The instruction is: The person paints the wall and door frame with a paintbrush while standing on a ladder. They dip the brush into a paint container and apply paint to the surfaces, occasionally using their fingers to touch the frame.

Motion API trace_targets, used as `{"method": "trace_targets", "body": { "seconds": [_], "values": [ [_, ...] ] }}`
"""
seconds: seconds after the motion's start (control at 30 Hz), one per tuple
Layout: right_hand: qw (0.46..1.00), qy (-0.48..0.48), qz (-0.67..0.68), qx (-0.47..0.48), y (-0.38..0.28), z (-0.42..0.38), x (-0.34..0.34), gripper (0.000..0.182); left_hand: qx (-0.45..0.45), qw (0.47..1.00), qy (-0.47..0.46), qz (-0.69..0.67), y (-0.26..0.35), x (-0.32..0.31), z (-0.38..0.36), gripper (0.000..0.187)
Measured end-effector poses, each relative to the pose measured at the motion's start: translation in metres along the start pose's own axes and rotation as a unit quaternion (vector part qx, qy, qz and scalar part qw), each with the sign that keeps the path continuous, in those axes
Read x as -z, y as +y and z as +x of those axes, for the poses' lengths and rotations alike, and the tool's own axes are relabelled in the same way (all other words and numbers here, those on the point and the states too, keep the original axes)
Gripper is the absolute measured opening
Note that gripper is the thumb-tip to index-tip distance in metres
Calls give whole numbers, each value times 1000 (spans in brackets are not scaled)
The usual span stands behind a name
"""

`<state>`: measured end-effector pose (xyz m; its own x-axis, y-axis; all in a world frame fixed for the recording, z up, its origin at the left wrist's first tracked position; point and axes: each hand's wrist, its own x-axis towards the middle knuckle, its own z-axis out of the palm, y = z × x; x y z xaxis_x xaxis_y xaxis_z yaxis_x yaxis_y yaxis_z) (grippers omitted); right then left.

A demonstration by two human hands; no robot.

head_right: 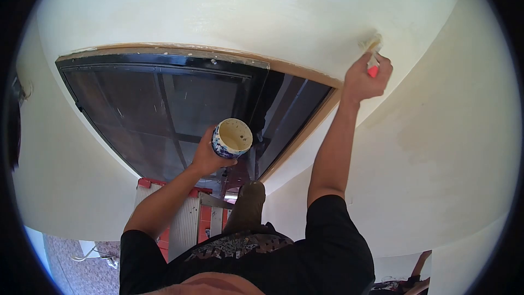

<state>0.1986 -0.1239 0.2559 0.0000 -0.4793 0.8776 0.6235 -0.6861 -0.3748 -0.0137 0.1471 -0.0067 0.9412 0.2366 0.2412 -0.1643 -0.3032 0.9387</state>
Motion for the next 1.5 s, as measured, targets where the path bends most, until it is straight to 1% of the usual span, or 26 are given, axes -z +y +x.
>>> {"method": "trace_targets", "body": {
  "seconds": [0.07,0.13,0.23,0.3,0.37,0.43,0.47,0.5,0.53,0.6,0.67,0.7,0.77,0.83,0.9,0.97,1.03,1.07,1.1,1.2,1.27,1.33,1.37,1.43,1.47,1.5],
  "values": [
    [990,28,32,135,-14,-15,-19,15,1,1000,5,12,0,0,-1,106],
    [983,3,68,171,-55,-40,-44,18,-9,1000,4,11,-2,0,-1,106],
    [982,-91,119,114,-139,-80,-69,19,-23,1000,6,4,0,0,0,106],
    [969,-147,165,114,-186,-102,-81,18,-21,1000,6,4,6,2,0,106],
    [948,-191,216,133,-223,-124,-93,19,-17,1000,3,2,8,2,-2,105],
    [939,-212,232,140,-243,-131,-94,20,0,998,-16,-64,4,0,-1,106],
    [916,-213,321,113,-248,-130,-90,23,-4,998,-20,-62,7,1,-2,106],
    [884,-210,407,86,-250,-127,-89,27,-6,999,-15,-38,10,2,-3,106],
    [886,-208,405,87,-244,-124,-91,27,-7,1000,-9,-17,14,3,-3,107],
    [861,-129,488,57,-217,-113,-98,33,-8,1000,-14,4,23,5,-3,108],
    [889,-77,439,104,-169,-95,-103,39,-2,999,-24,28,20,3,-5,109],
    [900,-63,418,106,-138,-83,-102,39,-3,1000,-19,2,13,2,-4,108],
    [920,-54,365,130,-67,-58,-91,36,-2,1000,-15,-23,9,0,-4,107],
    [948,-53,278,146,-16,-31,-55,31,-12,1000,-15,-20,9,1,-2,106],
    [964,-48,240,102,34,-12,-23,26,3,1000,-19,-15,14,3,-2,106],
    [986,-26,147,79,60,3,9,23,17,999,-28,-9,17,2,-4,106],
    [978,45,183,-94,70,18,25,25,3,999,-20,-38,17,1,-4,106],
    [964,80,180,-181,61,29,36,28,5,999,-24,-35,15,-1,-3,106],
    [964,81,174,-185,63,33,39,28,5,999,-26,-43,12,-1,-2,105],
    [943,150,238,-180,74,34,23,29,5,999,-32,-34,13,0,-2,105],
    [969,104,192,-117,69,23,-4,20,0,999,-27,-24,14,1,-1,105],
    [991,29,134,-6,24,1,-26,19,1,999,-33,-36,14,1,-1,106],
    [989,10,100,109,-3,-11,-37,22,0,999,-32,-35,14,0,-1,106],
    [982,-65,136,112,-76,-44,-54,25,10,999,-28,-33,14,0,-1,105],
    [969,-66,210,114,-105,-65,-72,28,10,999,-31,-29,14,1,0,105],
    [957,-128,246,87,-138,-84,-78,28,-1,999,-30,-27,13,1,0,104]
  ]
}}
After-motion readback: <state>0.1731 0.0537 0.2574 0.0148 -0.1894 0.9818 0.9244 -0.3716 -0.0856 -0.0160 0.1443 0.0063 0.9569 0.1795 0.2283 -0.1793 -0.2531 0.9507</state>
